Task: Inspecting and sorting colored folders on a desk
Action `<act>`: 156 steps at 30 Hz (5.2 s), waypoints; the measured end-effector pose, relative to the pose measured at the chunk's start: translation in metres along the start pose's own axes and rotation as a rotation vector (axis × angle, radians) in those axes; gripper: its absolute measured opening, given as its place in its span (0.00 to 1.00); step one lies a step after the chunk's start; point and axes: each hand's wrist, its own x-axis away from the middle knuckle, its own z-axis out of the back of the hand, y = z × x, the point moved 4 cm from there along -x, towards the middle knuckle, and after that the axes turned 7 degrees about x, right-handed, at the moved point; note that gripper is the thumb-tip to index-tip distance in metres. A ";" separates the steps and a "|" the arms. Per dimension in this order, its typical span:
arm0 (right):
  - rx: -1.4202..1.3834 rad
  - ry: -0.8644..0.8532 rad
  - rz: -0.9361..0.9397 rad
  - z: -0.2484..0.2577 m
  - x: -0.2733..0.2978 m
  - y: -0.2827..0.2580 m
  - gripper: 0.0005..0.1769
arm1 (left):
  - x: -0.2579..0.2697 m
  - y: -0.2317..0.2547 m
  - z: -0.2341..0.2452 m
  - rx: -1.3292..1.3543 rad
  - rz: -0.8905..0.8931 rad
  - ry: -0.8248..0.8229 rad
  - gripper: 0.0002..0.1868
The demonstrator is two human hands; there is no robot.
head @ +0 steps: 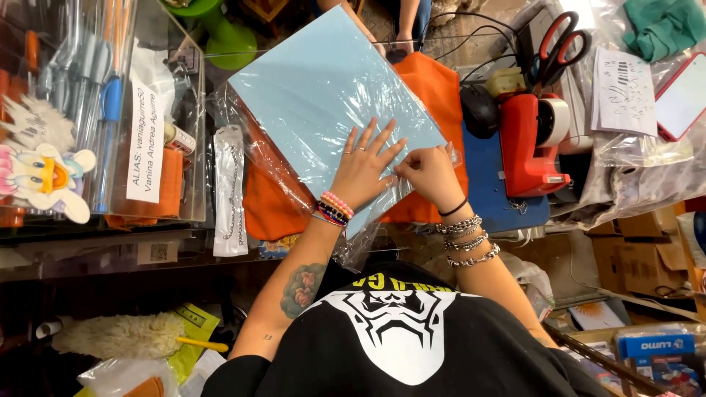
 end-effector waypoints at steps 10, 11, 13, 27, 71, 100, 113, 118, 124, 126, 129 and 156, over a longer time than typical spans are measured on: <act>-0.138 -0.005 -0.029 0.022 0.010 -0.022 0.08 | -0.004 -0.011 -0.001 0.100 0.061 -0.009 0.45; -0.135 -0.005 -0.033 0.022 0.012 -0.023 0.08 | -0.004 -0.008 0.000 0.103 0.058 -0.010 0.45; -0.156 0.013 -0.021 0.025 0.013 -0.027 0.07 | -0.006 -0.008 0.004 0.086 0.141 -0.007 0.52; -0.209 0.008 0.010 -0.009 0.001 -0.002 0.06 | -0.009 -0.007 0.012 0.023 0.175 -0.071 0.48; -0.273 0.499 0.615 0.018 0.061 -0.016 0.05 | -0.008 -0.014 -0.003 -0.092 0.050 -0.115 0.45; -0.293 0.682 0.391 0.024 0.144 0.050 0.10 | 0.089 0.083 -0.014 -0.132 -0.091 0.216 0.36; -0.647 0.531 0.031 0.024 0.136 0.048 0.11 | 0.096 0.105 -0.017 -0.166 -0.111 0.203 0.32; -0.867 0.023 -0.112 -0.004 0.122 0.059 0.24 | 0.100 0.114 -0.023 -0.108 -0.187 0.248 0.24; -0.994 -0.254 -0.130 -0.008 0.130 0.048 0.27 | 0.100 0.118 -0.022 -0.075 -0.258 0.354 0.14; -0.988 -0.246 -0.116 -0.014 0.128 0.053 0.26 | 0.099 0.119 -0.026 -0.075 -0.263 0.350 0.14; -0.966 -0.211 -0.095 -0.016 0.127 0.057 0.21 | 0.097 0.117 -0.033 -0.084 -0.263 0.329 0.15; -0.926 0.239 -0.126 0.013 0.126 0.062 0.16 | 0.113 0.096 -0.041 -0.247 -0.106 0.466 0.04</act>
